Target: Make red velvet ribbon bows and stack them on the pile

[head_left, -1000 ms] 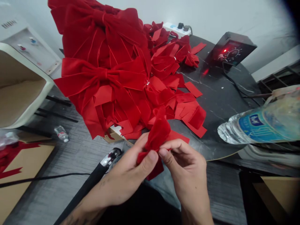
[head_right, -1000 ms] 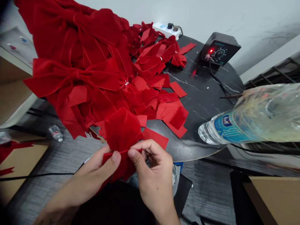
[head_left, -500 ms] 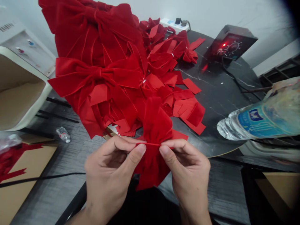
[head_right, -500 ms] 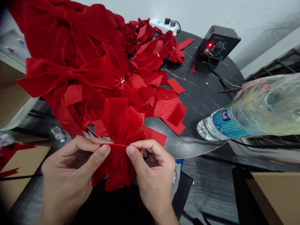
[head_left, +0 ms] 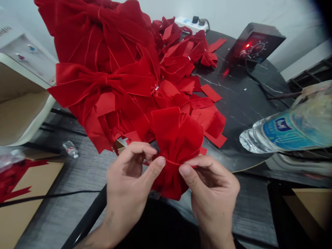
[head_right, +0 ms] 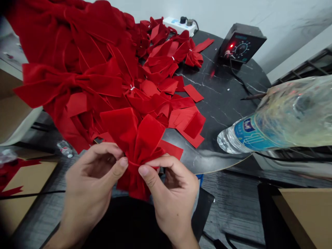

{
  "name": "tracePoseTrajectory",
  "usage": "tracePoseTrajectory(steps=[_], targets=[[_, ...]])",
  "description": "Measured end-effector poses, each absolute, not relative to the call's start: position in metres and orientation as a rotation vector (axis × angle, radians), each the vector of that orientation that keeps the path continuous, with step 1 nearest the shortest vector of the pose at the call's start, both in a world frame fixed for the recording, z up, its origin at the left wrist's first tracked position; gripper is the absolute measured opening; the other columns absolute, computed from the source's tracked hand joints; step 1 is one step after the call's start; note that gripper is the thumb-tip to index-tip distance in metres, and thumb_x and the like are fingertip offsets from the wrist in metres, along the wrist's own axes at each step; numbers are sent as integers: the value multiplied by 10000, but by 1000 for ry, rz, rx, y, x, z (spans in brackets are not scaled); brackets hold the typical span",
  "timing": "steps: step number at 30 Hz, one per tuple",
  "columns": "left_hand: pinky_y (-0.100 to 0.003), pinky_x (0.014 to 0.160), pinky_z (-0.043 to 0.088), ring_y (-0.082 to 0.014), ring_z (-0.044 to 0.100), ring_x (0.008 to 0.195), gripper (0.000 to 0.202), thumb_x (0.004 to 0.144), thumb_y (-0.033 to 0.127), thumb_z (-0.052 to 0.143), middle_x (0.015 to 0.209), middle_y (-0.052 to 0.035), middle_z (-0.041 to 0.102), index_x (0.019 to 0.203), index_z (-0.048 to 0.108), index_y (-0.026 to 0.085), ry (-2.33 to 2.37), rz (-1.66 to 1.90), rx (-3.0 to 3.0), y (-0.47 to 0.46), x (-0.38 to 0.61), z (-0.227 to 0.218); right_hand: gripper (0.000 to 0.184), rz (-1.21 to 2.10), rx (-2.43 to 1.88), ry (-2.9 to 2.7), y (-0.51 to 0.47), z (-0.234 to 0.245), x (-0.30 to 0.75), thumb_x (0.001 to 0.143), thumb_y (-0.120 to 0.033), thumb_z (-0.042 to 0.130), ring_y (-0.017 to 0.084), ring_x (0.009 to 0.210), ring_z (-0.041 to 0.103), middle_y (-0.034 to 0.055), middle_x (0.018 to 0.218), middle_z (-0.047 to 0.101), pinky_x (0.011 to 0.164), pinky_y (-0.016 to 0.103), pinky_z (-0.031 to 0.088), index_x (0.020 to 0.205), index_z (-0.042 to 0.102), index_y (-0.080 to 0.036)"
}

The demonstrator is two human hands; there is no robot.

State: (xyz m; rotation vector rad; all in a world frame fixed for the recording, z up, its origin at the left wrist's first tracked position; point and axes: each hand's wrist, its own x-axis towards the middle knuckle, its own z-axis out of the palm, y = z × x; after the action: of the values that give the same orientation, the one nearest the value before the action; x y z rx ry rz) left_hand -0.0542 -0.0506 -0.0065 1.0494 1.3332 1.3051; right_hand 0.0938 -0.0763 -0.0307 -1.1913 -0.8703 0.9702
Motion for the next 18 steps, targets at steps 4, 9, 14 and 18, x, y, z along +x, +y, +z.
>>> tracePoseTrajectory(steps=[4,9,14,18], targets=[[-251,892,629,-172,753,931,62,913,251,882,1000,-11,820,948,890,302,1402,1180,1160,-57,-56,4,127,860,-1216,-976,-74,-24,95,907,-190,900,100,678,664,-61,758,748,655,210,549,895,814,-281],[-236,795,635,-163,749,816,209,747,157,1002,808,27,766,858,861,265,1074,971,877,-51,-62,2,134,917,-1148,-1086,-70,-22,98,899,-160,906,109,719,697,-49,801,777,675,228,570,897,852,-282],[-259,821,614,-186,783,860,142,865,168,924,882,-3,838,959,897,270,928,920,812,-46,-64,-5,208,1031,-1170,-1021,-73,-22,104,850,-143,949,84,630,722,-74,755,814,622,167,578,909,874,-327],[-247,789,606,-189,799,858,113,884,213,922,860,-18,852,981,911,269,902,888,784,-43,-67,-4,173,1263,-1099,-938,-73,-22,110,907,-136,886,96,582,743,-61,699,805,575,147,599,917,872,-308]])
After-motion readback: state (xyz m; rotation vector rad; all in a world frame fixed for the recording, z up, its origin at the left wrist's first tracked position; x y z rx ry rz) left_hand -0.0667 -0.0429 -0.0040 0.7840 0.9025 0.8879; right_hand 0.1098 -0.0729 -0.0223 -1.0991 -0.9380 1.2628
